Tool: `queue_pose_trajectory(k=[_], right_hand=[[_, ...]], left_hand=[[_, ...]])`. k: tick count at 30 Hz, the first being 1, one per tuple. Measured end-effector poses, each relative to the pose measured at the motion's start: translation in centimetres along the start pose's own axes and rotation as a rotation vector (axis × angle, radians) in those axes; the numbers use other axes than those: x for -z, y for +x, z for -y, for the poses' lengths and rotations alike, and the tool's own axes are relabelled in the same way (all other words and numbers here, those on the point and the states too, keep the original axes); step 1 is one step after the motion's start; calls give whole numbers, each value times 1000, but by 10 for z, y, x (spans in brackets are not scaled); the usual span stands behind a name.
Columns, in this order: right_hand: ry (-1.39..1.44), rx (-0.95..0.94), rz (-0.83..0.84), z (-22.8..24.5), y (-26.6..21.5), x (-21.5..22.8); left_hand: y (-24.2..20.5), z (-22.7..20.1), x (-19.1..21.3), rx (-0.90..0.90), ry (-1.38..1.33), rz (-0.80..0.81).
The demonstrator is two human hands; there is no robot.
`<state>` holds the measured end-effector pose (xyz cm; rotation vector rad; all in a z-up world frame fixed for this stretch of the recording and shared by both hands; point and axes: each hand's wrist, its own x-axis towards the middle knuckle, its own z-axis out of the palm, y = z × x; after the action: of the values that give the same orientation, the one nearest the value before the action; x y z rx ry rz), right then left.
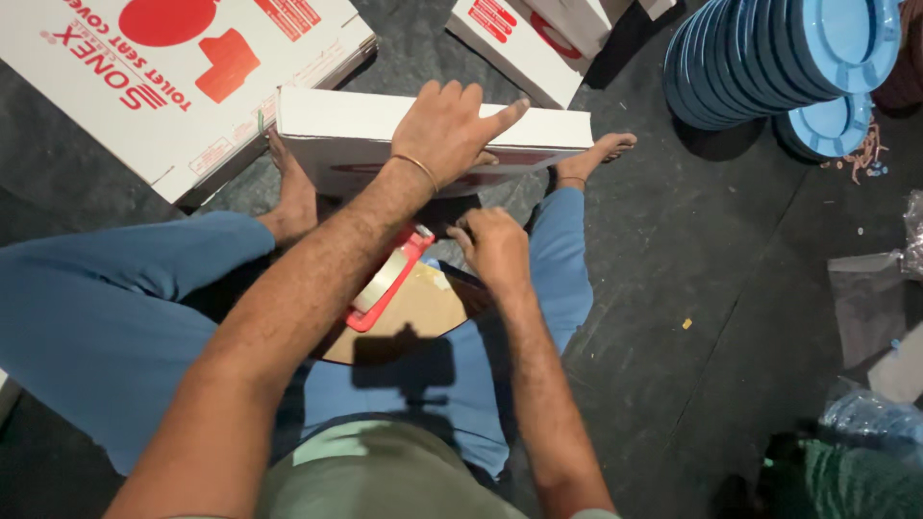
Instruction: The person sits on the floor and repeatedly packs toilet seat covers into white cardboard boxes labeled 'SONEX'. They fold the box flaps, apply tape using a handheld dispenser to seal the boxes, and stack the finished packages. The process is repeated for multiple units.
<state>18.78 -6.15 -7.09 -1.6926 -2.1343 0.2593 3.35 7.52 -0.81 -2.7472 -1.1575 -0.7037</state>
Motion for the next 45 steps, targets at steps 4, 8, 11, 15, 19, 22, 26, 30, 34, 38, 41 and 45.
queue_pose_trajectory(k=[4,8,11,15,19,22,26,30,34,38,41,45], right_hand=[[972,-215,296,-19,6,-23],[1424,-301,420,-38,-6,-34],[1280,-329,600,-52,-24,-22],[1211,-325,856,-60,-37,-3],[1267,-395,1008,-57,-52,0],[1361,-424,1011,-54,-61,0],[1418,-469,952,-58,-71,-2],[1281,-574,834,-58,-87,-16],[717,-340,459,-45,-89,-26],[130,-20,-42,-21,-75,0],[101,207,-276,-2,-53,35],[351,51,-581,20,-13,49]], left_hand=[[1,-4,5,2,-3,3],[2,-3,5,3,10,-2],[-3,-7,4,11,-8,30],[2,-7,6,2,34,40],[-2,-6,4,0,23,23],[-4,-9,4,3,26,25],[-3,-11,5,6,33,22],[-6,-12,5,0,27,18],[-7,-12,7,-17,25,-18],[-8,-12,9,-32,10,-30],[-9,-10,10,-36,11,-36],[-9,-12,6,-43,-8,-28]])
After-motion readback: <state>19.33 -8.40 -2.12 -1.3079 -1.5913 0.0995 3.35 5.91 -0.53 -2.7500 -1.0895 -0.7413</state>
